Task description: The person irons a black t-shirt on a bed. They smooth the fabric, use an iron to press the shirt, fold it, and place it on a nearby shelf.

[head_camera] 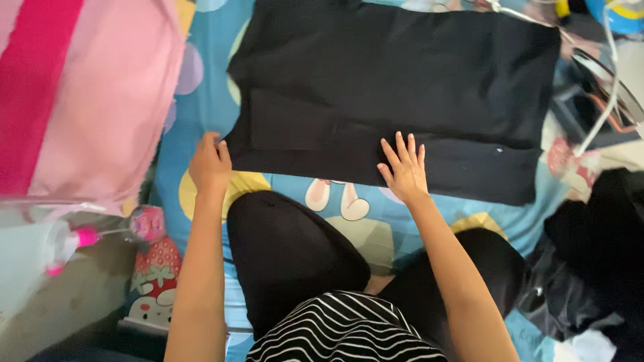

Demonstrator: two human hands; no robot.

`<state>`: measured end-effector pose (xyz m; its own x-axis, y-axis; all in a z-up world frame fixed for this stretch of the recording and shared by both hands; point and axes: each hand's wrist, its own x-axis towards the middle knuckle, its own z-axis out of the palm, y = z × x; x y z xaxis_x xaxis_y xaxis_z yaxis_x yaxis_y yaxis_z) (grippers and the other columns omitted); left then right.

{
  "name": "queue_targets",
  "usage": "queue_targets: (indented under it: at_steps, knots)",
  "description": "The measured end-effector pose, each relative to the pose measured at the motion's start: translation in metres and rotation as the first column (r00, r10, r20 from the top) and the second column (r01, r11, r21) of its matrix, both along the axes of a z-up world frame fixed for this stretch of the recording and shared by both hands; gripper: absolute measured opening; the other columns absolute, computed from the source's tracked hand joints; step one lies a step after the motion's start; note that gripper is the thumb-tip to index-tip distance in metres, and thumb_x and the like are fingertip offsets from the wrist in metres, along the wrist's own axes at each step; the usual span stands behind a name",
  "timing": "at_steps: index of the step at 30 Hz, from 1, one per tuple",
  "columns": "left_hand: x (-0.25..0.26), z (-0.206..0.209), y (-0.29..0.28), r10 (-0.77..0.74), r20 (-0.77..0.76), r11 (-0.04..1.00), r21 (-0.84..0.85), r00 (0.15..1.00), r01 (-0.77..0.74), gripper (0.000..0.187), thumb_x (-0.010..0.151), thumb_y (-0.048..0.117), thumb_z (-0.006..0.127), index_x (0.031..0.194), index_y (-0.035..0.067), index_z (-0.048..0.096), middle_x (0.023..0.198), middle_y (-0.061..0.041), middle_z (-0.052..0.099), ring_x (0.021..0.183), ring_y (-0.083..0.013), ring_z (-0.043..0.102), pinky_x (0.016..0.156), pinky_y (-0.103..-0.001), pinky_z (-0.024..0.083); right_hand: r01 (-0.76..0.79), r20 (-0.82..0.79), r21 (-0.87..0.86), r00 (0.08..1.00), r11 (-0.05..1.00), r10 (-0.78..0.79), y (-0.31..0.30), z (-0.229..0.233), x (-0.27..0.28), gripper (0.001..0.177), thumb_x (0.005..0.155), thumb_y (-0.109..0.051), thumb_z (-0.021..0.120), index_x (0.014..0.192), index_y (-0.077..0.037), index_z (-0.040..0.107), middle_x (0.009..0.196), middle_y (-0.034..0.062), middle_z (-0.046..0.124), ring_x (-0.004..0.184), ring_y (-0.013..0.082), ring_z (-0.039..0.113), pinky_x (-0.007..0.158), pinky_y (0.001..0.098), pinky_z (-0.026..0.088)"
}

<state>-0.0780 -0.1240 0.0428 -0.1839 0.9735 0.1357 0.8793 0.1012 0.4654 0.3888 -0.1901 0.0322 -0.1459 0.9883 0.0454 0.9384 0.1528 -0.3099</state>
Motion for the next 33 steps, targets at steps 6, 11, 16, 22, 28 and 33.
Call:
queue_targets:
  at_steps: [6,11,16,22,28,33]
  knots:
    - [0.104,0.049,0.008,-0.285,-0.092,0.903,0.307,0.954,0.300,0.038,0.097,0.018,0.067,0.132,0.005,0.062,0.131,-0.016,0.063,0.123,-0.0394,0.055,0.103,-0.052,0.042,0.120,-0.055,0.039,0.992,0.992,-0.118,-0.027,0.001,0.053,0.061,0.099,-0.033,0.063,0.155,-0.017,0.047,0.163,0.0226,0.035,0.151,0.0491,0.026,0.119,0.0667,0.020]
    - [0.206,0.055,0.009,-0.460,-0.168,0.814,0.314,0.872,0.490,0.045,0.094,0.020,0.070,0.135,0.005,0.060,0.140,-0.017,0.057,0.132,-0.0376,0.051,0.109,-0.054,0.038,0.210,-0.088,0.067,0.975,0.975,-0.204,-0.047,0.005,0.102,0.059,0.099,-0.027,0.064,0.153,-0.012,0.048,0.162,0.0217,0.038,0.151,0.0491,0.028,0.120,0.0667,0.022]
    - [0.288,0.043,0.006,-0.560,-0.167,0.762,0.279,0.811,0.584,0.047,0.092,0.022,0.071,0.135,0.006,0.060,0.143,-0.017,0.055,0.134,-0.0392,0.048,0.109,-0.056,0.037,0.285,-0.103,0.103,0.956,0.953,-0.275,-0.058,0.009,0.153,0.060,0.098,-0.027,0.064,0.153,-0.009,0.048,0.161,0.0227,0.039,0.150,0.0495,0.029,0.119,0.0668,0.022]
    - [0.364,0.033,0.007,-0.648,-0.156,0.701,0.259,0.745,0.664,0.049,0.092,0.022,0.071,0.136,0.006,0.059,0.145,-0.018,0.054,0.136,-0.0400,0.047,0.111,-0.057,0.034,0.376,-0.100,0.127,0.926,0.918,-0.365,-0.056,0.014,0.220,0.061,0.098,-0.024,0.065,0.154,-0.010,0.047,0.161,0.0222,0.039,0.150,0.0499,0.029,0.120,0.0656,0.023]
    - [0.420,0.031,0.014,-0.697,-0.122,0.668,0.248,0.707,0.702,0.049,0.091,0.023,0.070,0.136,0.007,0.060,0.146,-0.017,0.054,0.138,-0.0397,0.046,0.113,-0.058,0.032,0.400,-0.067,0.200,0.916,0.894,-0.395,-0.027,0.016,0.286,0.060,0.094,-0.013,0.064,0.152,-0.005,0.048,0.159,0.0256,0.041,0.147,0.0517,0.033,0.119,0.0645,0.026]
    - [0.443,0.022,0.021,-0.729,-0.106,0.637,0.255,0.676,0.727,0.048,0.093,0.023,0.069,0.138,0.007,0.060,0.146,-0.018,0.053,0.138,-0.0404,0.045,0.113,-0.058,0.032,0.430,-0.060,0.273,0.900,0.860,-0.432,0.017,-0.011,0.333,0.062,0.092,0.001,0.057,0.153,-0.001,0.047,0.158,0.0276,0.042,0.147,0.0490,0.038,0.121,0.0579,0.031]
